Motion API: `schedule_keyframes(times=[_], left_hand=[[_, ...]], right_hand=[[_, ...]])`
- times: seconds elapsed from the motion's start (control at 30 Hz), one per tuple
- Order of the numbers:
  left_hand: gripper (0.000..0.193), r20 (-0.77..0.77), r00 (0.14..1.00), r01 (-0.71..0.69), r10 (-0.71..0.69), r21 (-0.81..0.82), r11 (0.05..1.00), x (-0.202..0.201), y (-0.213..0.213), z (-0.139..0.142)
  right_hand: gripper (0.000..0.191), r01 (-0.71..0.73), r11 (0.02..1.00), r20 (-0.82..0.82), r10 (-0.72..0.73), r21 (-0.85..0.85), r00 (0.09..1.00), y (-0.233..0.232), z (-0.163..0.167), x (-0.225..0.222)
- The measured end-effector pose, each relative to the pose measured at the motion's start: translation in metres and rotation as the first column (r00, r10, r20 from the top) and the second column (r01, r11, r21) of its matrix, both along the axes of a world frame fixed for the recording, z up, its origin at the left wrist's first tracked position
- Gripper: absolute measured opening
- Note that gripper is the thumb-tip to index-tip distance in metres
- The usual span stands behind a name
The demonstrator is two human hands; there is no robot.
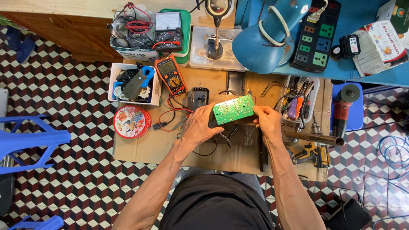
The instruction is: The person tests a green circuit board by connecting it to a power supply and multimeter, then attaches a small fan to the board and observes it spinning. The person uses a magnifying glass to inspect the board and continues testing with probes.
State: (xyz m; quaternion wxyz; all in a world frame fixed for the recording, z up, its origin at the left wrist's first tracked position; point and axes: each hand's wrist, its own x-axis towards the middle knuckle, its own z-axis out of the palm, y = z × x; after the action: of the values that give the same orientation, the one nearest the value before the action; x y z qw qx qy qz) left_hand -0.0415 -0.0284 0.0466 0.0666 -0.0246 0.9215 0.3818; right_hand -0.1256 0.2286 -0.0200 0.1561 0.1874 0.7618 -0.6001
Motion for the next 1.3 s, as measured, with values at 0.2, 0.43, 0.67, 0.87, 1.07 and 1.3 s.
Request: schedule_keyframes(times=[0.2,0.43,0.67,0.87,1.07,1.3], left_hand=[[0.085,-0.081,0.997,0.016,-0.016,0.004,1.0,-0.004,-0.001,-0.006],[0.076,-0.11,0.994,-0.015,0.015,0.003,1.0,-0.002,0.003,-0.001],[0.075,-0.114,0.99,-0.076,0.08,0.042,0.996,0.002,0.014,-0.002],[0.075,-0.13,0.986,-0.094,0.104,0.08,0.992,0.005,0.018,0.0],[0.074,-0.07,0.992,-0.104,0.109,0.073,0.992,0.006,0.017,0.005],[0.075,-0.038,0.99,-0.133,0.136,0.075,0.988,0.005,0.02,0.008]], right_hand=[[0.024,0.176,0.98,-0.012,-0.178,-0.094,0.984,-0.003,0.007,0.018],[0.018,0.276,0.934,0.048,-0.272,-0.227,0.961,0.007,0.003,0.031],[0.018,0.348,0.817,0.173,-0.302,-0.459,0.937,0.014,-0.018,0.03],[0.018,0.301,0.803,0.221,-0.215,-0.514,0.951,0.026,-0.02,0.02],[0.02,0.293,0.684,0.353,-0.055,-0.668,0.934,0.038,-0.035,-0.03],[0.021,0.233,0.643,0.349,0.057,-0.73,0.935,0.035,-0.021,-0.077]])
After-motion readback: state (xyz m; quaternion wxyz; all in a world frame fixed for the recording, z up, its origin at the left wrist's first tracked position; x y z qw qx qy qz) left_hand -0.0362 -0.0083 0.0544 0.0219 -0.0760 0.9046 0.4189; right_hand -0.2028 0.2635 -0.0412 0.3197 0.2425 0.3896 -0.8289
